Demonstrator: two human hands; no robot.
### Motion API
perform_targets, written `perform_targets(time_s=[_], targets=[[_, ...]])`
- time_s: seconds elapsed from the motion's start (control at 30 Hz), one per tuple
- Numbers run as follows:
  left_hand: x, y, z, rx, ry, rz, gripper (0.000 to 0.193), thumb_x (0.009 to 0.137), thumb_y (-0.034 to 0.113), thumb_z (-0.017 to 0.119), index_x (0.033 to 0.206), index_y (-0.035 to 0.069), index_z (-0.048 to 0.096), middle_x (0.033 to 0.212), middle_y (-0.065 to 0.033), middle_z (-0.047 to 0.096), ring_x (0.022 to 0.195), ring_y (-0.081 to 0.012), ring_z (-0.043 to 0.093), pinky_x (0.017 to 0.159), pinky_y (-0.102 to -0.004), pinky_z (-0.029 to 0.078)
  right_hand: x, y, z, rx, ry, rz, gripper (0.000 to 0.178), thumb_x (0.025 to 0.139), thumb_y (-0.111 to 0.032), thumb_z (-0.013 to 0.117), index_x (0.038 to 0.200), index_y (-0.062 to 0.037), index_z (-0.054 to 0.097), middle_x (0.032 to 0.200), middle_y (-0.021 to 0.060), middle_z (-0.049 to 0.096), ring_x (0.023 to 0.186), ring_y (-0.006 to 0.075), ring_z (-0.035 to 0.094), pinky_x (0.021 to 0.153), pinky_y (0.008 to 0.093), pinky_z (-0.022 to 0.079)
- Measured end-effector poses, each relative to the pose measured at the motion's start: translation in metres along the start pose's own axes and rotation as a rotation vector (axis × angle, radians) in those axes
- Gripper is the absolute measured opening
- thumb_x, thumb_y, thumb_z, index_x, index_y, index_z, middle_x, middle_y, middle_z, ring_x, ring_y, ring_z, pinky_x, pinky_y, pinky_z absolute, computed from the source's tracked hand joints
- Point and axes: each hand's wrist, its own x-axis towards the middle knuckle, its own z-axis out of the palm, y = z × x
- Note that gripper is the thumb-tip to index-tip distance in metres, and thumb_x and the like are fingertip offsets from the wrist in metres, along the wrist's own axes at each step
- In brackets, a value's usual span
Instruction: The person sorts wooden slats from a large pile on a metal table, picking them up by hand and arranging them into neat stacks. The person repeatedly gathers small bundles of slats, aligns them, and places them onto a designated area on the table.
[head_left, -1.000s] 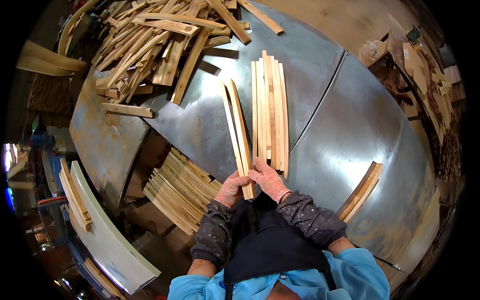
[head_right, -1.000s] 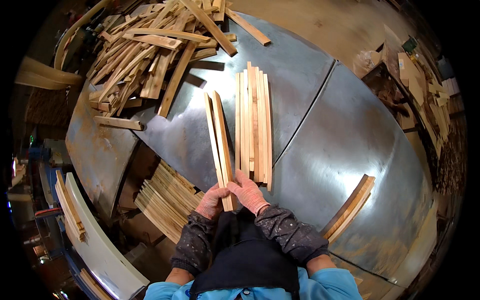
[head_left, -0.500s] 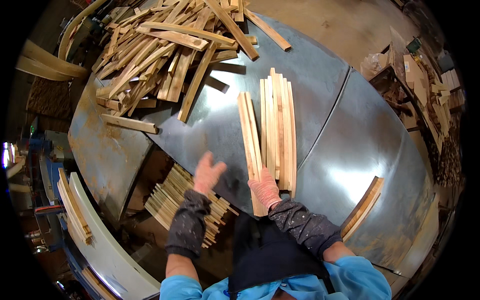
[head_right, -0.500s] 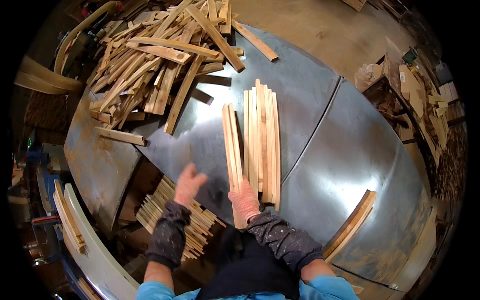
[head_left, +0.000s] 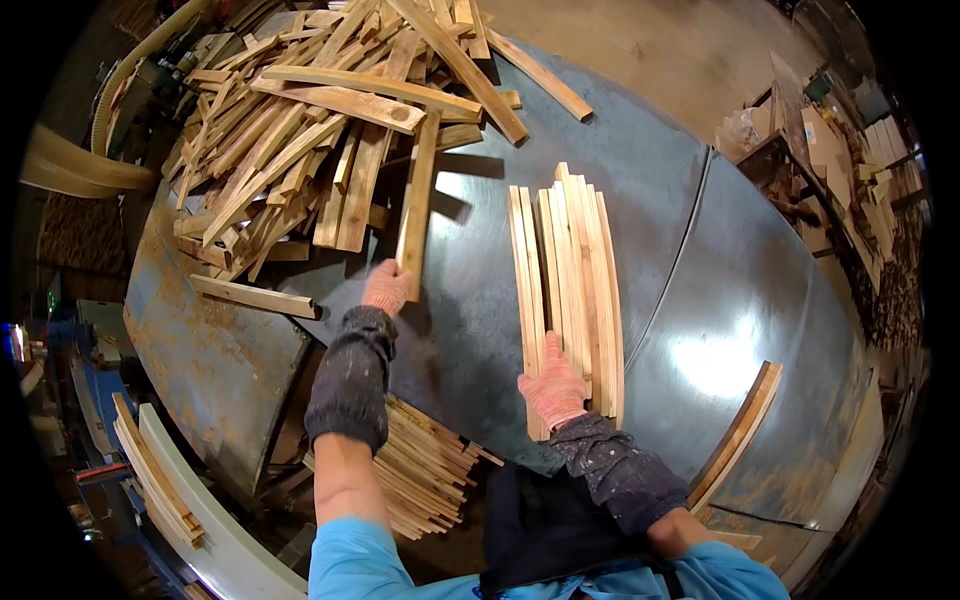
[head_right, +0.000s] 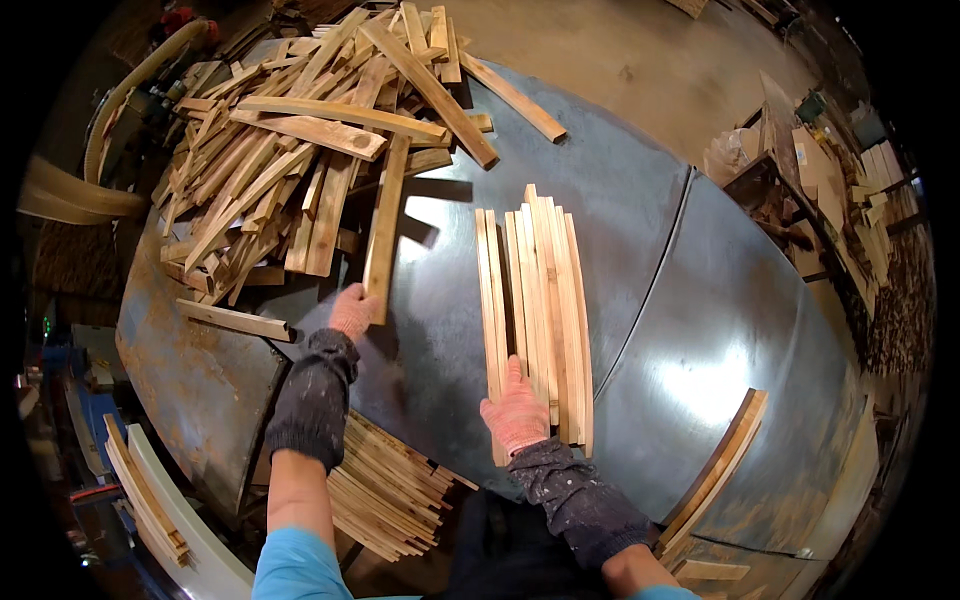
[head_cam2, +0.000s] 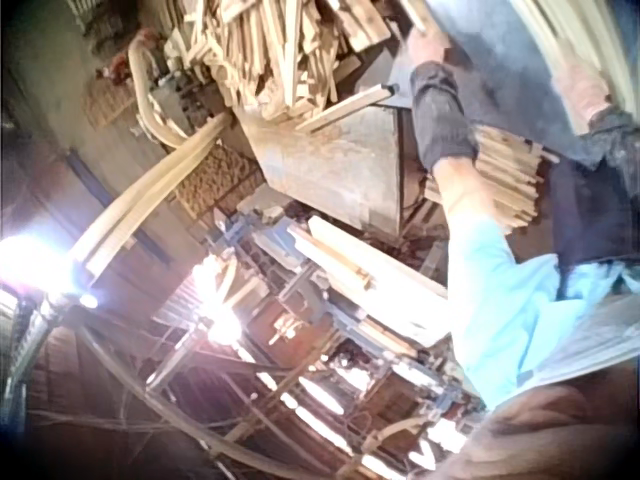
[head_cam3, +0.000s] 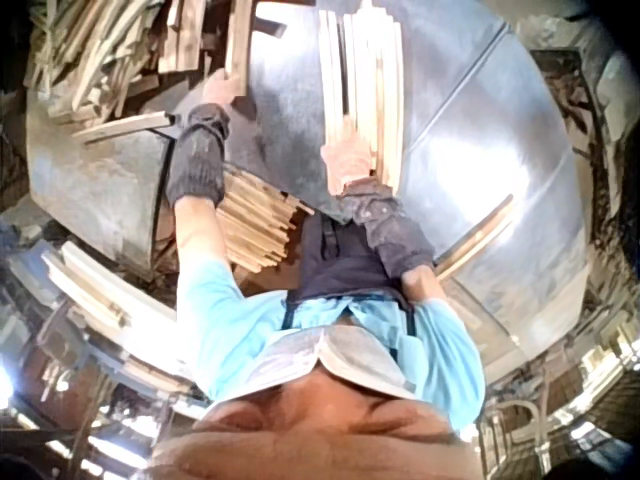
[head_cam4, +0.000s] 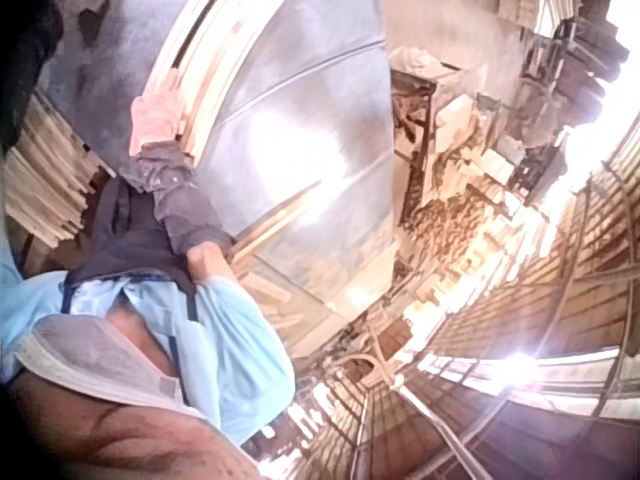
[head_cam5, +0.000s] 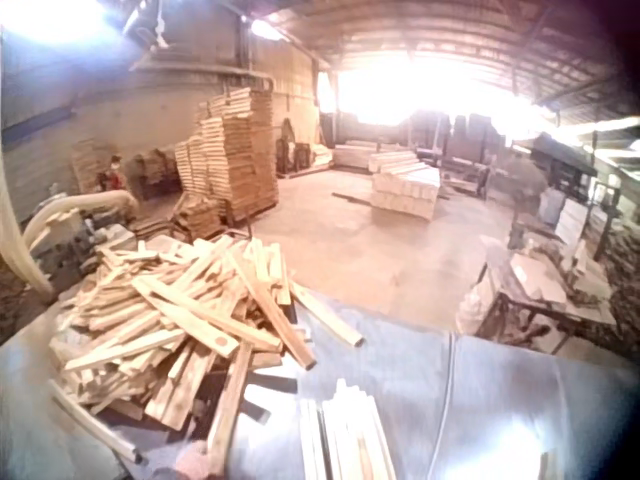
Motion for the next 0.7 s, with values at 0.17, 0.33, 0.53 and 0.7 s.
perform_targets(time_s=[0.17,0.33,0.53,0.7], targets=[[-0.111,0.036,0.040,-1.164,-0.383,-0.054,0.041,0.102,0.009,0.070,0.139,-0.006,0.064,0.119,-0.0094,0.076,0.101,-0.0208,0.074,0.093,-0.0354,0.060,0.008,0.001,-0.008,0.021,-0.002,0.047,0.108,0.095,-0.046,0.075,0.178,-0.0179,0.013,0.162,0.0202,0.052,0.138,0.0389,0.063,0.112,0.0489,0.053],[-0.207,0.050,0.086,-0.641,-0.195,-0.060,0.048,0.097,0.016,0.072,0.141,-0.001,0.067,0.123,-0.0119,0.077,0.109,-0.0256,0.075,0.097,-0.0403,0.059,0.014,0.012,0.005,-0.002,0.058,-0.001,0.106,0.095,-0.046,0.075,0.178,-0.0195,0.013,0.161,0.0210,0.053,0.138,0.0383,0.063,0.113,0.0509,0.053],[-0.269,0.055,0.185,-0.163,0.189,0.127,0.074,0.086,0.018,0.072,0.157,0.008,0.057,0.142,-0.0225,0.065,0.125,-0.0436,0.067,0.107,-0.0509,0.056,0.009,0.008,0.009,-0.122,0.096,-0.006,0.109,0.091,-0.052,0.080,0.177,-0.0164,0.022,0.149,0.0210,0.061,0.122,0.0412,0.070,0.102,0.0534,0.057],[-0.282,0.083,0.202,0.099,-0.059,0.158,0.098,0.085,0.023,0.078,0.171,0.009,0.033,0.159,-0.0163,0.053,0.132,-0.0396,0.063,0.111,-0.0508,0.051,0.021,0.034,0.024,-0.074,0.158,-0.097,0.094,0.096,-0.045,0.072,0.174,-0.0165,0.029,0.145,0.0236,0.063,0.119,0.0432,0.072,0.100,0.0529,0.058]])
